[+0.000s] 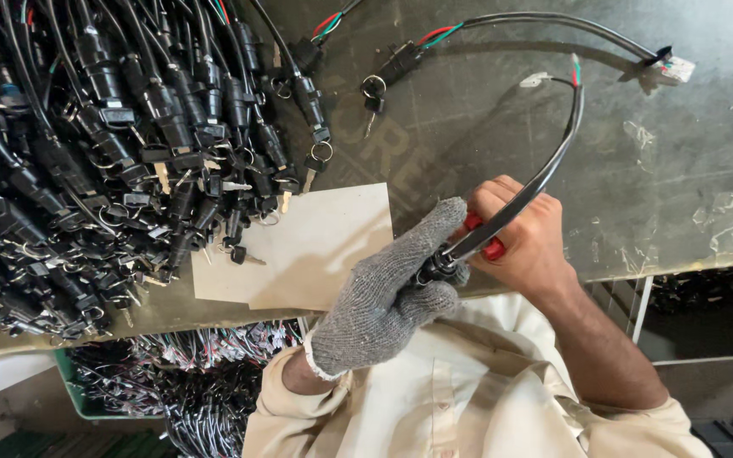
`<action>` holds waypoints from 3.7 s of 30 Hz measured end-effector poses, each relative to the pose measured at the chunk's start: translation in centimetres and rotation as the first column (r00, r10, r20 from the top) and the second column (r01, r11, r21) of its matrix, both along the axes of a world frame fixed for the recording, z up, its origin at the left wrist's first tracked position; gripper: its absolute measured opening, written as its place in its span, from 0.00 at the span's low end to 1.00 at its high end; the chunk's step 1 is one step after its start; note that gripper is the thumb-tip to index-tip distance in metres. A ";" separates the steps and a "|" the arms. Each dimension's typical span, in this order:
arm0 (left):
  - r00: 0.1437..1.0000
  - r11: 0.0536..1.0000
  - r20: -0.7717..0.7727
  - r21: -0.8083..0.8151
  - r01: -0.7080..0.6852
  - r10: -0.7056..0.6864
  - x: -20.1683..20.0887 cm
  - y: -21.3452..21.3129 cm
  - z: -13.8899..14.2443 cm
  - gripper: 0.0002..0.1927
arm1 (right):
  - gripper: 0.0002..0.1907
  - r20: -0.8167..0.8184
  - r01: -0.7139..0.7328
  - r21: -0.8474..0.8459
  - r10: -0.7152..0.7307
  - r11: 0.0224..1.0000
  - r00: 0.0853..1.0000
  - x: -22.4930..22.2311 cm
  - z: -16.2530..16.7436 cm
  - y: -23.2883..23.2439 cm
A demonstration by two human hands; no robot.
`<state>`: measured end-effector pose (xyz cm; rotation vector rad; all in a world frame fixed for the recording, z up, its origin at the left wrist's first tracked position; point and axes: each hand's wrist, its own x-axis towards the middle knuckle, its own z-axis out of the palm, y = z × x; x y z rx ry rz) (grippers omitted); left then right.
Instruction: The person works at a workbench covered with black cable assemblies, using pliers to grip and pull the outer jacket off the end of a cable and to press a connector onto the exposed wires. They handle one cable at a time, setting finished pieces aside and picking up the next cable.
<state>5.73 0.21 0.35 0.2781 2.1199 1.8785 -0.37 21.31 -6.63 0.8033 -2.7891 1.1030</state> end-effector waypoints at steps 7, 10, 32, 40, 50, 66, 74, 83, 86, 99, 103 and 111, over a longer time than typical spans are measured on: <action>0.884 0.809 -0.339 -0.386 -0.443 0.322 -0.3 -5.4 2.3 0.27 | 0.36 -0.275 0.028 0.140 0.012 0.990 0.961 -2.0 2.4 1.2; 0.717 0.592 -0.568 -0.435 -0.679 0.405 -2.7 -11.0 4.0 0.29 | 0.32 -0.253 0.043 0.273 0.028 0.961 0.967 -4.5 3.0 2.6; 0.982 0.982 0.049 0.059 0.180 -0.183 -1.7 3.2 -4.4 0.21 | 0.18 0.542 0.460 -0.779 0.091 0.427 0.835 0.1 5.9 -0.8; 0.944 0.858 0.324 0.466 -0.215 0.061 -1.0 2.8 -5.6 0.16 | 0.08 0.188 -0.217 -0.758 0.525 0.615 0.830 3.6 8.4 -3.5; 0.912 0.681 -0.054 0.684 -0.262 0.406 -2.2 -0.2 -0.8 0.16 | 0.13 0.137 -0.151 0.078 0.139 0.985 0.981 4.3 8.1 -1.9; 0.987 0.910 0.012 0.388 0.144 -0.161 1.2 5.3 0.2 0.21 | 0.31 0.140 -0.018 -0.886 0.303 0.464 0.943 1.2 14.0 1.0; 0.963 0.996 -0.270 0.088 0.029 -0.005 -0.9 5.6 0.7 0.18 | 0.29 0.021 -0.111 -0.966 0.497 0.234 0.867 3.0 8.3 6.5; 0.870 0.617 0.251 0.784 0.074 -0.423 -1.8 2.5 -3.1 0.20 | 0.27 0.173 0.131 -0.929 0.093 0.345 0.981 -5.2 10.6 0.4; 0.901 0.642 0.250 0.766 0.041 -0.355 -3.4 0.5 -2.4 0.17 | 0.24 0.722 0.519 -0.655 0.251 0.549 0.645 -3.7 8.3 -2.0; 0.881 0.914 -0.258 0.203 -0.351 0.396 -1.1 2.8 -4.9 0.12 | 0.25 0.383 0.031 -0.514 0.197 0.857 0.903 1.9 -0.2 0.7; 0.883 0.865 -0.109 0.290 -0.410 0.456 -1.4 2.5 -3.3 0.20 | 0.24 0.310 -0.003 -0.527 0.195 0.850 0.931 1.8 0.1 0.4; 0.891 0.914 -0.375 -0.206 -0.349 0.255 -2.2 1.2 -2.1 0.17 | 0.18 -0.003 -0.090 -0.316 0.094 0.944 0.996 1.2 1.1 0.1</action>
